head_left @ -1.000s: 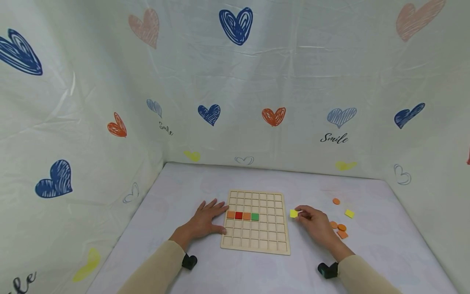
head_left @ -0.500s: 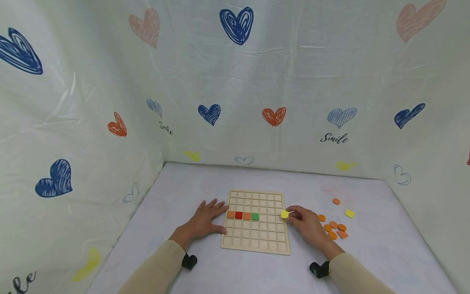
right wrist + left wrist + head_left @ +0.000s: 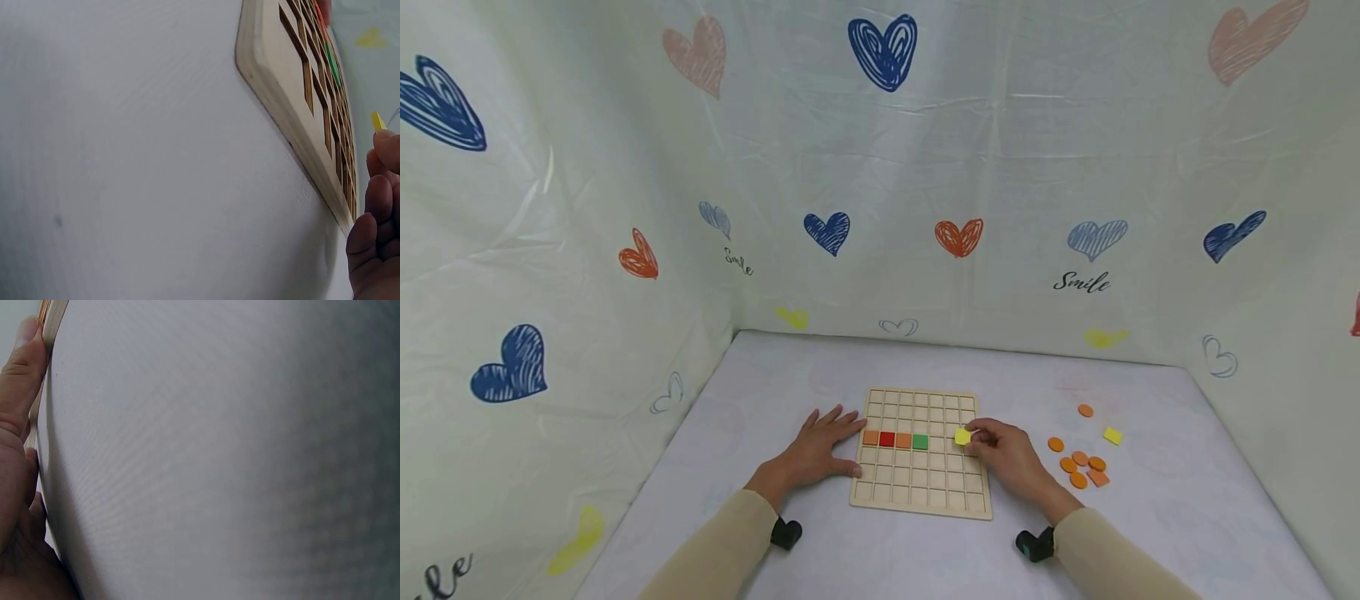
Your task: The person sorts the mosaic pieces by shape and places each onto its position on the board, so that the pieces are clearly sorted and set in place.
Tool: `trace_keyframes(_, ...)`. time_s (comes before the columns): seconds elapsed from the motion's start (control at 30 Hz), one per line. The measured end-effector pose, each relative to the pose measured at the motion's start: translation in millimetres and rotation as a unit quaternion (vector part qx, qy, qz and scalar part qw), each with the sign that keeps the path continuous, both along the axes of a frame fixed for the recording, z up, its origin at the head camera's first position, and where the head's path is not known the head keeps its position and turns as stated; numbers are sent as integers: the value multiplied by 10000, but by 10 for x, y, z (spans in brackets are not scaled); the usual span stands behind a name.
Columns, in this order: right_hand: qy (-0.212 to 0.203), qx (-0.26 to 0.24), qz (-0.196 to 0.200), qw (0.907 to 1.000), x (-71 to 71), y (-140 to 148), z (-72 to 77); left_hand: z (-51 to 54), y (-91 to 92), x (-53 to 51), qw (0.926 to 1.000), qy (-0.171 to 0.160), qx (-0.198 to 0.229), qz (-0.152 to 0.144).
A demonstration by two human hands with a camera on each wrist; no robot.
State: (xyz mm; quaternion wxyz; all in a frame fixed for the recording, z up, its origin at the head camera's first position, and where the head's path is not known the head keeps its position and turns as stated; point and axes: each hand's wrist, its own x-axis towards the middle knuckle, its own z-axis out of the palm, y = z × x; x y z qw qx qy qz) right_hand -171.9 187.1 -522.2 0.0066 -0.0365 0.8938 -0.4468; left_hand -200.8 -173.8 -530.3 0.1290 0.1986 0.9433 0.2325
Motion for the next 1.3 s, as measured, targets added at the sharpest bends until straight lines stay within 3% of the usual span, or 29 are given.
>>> trace_keyframes(0.6,44,120,361,9993,-91,-261,-9,31,9,16,10000,33,24,-4)
trace_keyframes(1.3,2,652,435,9969,-99,-379,-23,41,16,19,10000,40,-7,42)
